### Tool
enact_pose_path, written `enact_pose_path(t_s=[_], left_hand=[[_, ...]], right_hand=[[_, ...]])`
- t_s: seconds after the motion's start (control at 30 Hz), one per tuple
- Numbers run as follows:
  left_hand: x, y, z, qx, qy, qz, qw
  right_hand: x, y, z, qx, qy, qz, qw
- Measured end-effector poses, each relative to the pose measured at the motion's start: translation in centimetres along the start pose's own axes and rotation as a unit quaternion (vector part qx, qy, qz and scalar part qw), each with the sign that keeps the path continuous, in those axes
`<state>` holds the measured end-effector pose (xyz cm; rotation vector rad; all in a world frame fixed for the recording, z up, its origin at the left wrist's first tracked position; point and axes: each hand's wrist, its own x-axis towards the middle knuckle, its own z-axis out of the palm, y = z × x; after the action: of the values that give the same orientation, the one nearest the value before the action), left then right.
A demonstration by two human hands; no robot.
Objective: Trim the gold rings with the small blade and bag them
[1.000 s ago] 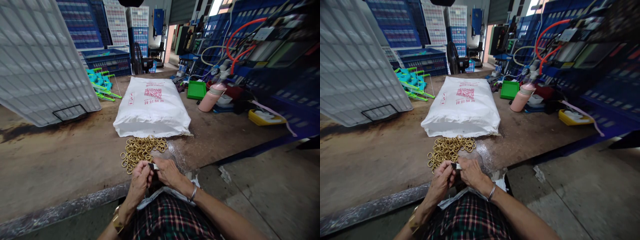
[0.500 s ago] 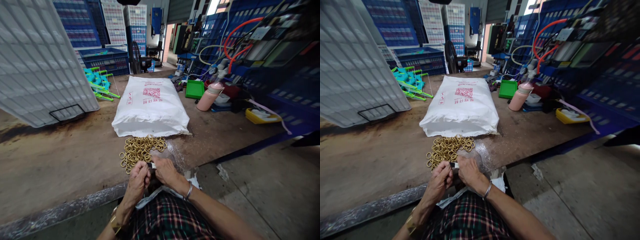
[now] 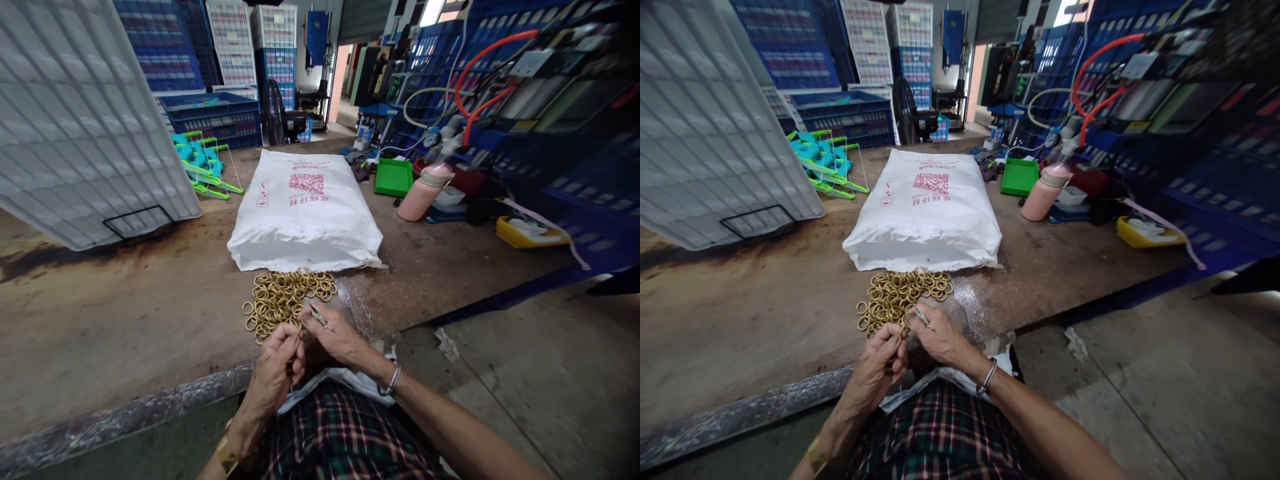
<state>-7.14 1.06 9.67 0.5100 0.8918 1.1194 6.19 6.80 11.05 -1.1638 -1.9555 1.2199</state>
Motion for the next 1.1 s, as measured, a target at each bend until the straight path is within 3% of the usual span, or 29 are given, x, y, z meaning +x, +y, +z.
enact_pose_path(t_s=[0.4,0.7,0.8,0.93,1.1], left_hand=[[0.2,-0.3,-0.3,0.007,-0.004,-0.002,1.0],[0.1,-0.7,-0.7,-0.029,-0.021,-0.007,0.999],[0.1,-0.7,-0.8,-0.031,-0.019,0.001,0.999],[0.1,-0.6,-0.9,-0.035,0.001,0.009,0.999],[0.2,-0.7,-0.8,-0.015,0.007,0.025,1.0]], right_hand=[[0.3,-0.1,0.6,0.091,-0.032,0.074,0.993],[0.2,0.2,0.8,0.08,-0.025,0.048,0.995],[0.1,0.2,0.9,0.046,-0.012,0.051,0.998],[-0.2,0.8,0.8,-0.08,0.032,0.015,0.996],[-0.8,1.1,1.1,-0.234,-0.043,-0.023,0.971]])
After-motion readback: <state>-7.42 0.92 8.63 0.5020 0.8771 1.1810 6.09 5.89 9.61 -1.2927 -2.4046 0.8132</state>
